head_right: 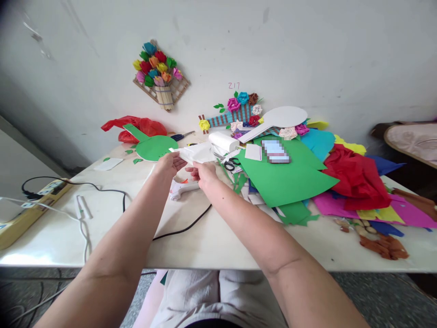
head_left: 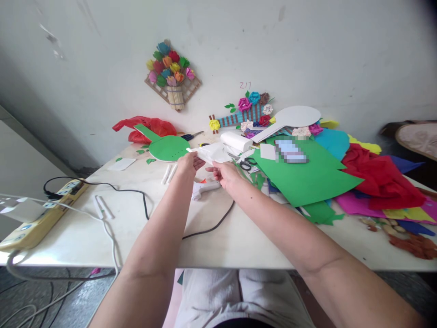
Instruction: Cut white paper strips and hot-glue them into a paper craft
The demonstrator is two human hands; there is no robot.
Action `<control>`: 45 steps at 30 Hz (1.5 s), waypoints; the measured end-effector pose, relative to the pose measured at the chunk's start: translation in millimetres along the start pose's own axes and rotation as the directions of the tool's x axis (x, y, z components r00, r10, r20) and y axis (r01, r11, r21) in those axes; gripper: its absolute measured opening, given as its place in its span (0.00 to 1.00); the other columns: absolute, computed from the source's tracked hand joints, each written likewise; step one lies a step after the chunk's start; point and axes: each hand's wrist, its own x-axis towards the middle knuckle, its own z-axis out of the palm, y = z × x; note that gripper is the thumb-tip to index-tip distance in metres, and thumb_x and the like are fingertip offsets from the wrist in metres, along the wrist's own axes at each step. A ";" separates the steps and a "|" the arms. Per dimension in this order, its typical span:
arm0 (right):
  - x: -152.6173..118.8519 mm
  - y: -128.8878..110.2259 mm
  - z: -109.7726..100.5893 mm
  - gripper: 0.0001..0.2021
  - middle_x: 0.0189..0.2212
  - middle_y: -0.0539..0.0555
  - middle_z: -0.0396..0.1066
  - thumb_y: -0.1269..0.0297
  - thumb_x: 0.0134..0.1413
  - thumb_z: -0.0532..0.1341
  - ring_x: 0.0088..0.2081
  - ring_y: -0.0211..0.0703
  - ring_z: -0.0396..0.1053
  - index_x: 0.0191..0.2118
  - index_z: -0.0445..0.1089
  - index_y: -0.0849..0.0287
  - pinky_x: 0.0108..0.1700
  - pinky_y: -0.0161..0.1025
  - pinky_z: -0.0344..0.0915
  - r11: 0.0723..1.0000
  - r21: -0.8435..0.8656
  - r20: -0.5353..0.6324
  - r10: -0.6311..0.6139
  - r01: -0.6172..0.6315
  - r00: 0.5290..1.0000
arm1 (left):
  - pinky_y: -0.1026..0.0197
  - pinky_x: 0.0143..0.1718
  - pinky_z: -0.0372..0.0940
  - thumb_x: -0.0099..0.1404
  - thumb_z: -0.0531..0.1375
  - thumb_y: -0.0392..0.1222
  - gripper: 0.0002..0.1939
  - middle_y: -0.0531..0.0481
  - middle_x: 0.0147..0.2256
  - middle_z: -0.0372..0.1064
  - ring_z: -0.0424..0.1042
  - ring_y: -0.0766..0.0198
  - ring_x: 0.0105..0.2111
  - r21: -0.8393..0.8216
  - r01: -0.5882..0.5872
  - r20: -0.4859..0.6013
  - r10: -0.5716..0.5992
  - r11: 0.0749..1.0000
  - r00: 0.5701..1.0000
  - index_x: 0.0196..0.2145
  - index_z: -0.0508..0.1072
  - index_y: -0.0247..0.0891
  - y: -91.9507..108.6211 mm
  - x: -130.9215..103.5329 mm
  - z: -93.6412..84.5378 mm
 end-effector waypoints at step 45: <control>1.4 -8.5 -0.7 0.10 0.15 0.53 0.69 0.64 0.55 0.54 0.13 0.29 0.57 0.26 0.63 0.63 0.14 0.26 0.53 0.999 0.008 -0.099 0.050 -0.049 0.994 | 0.62 0.31 0.70 0.62 0.54 0.32 0.06 0.49 0.23 0.69 0.72 0.66 0.24 -0.115 0.085 0.017 -0.084 0.990 0.996 0.38 0.68 0.33 4.8 1.3 5.3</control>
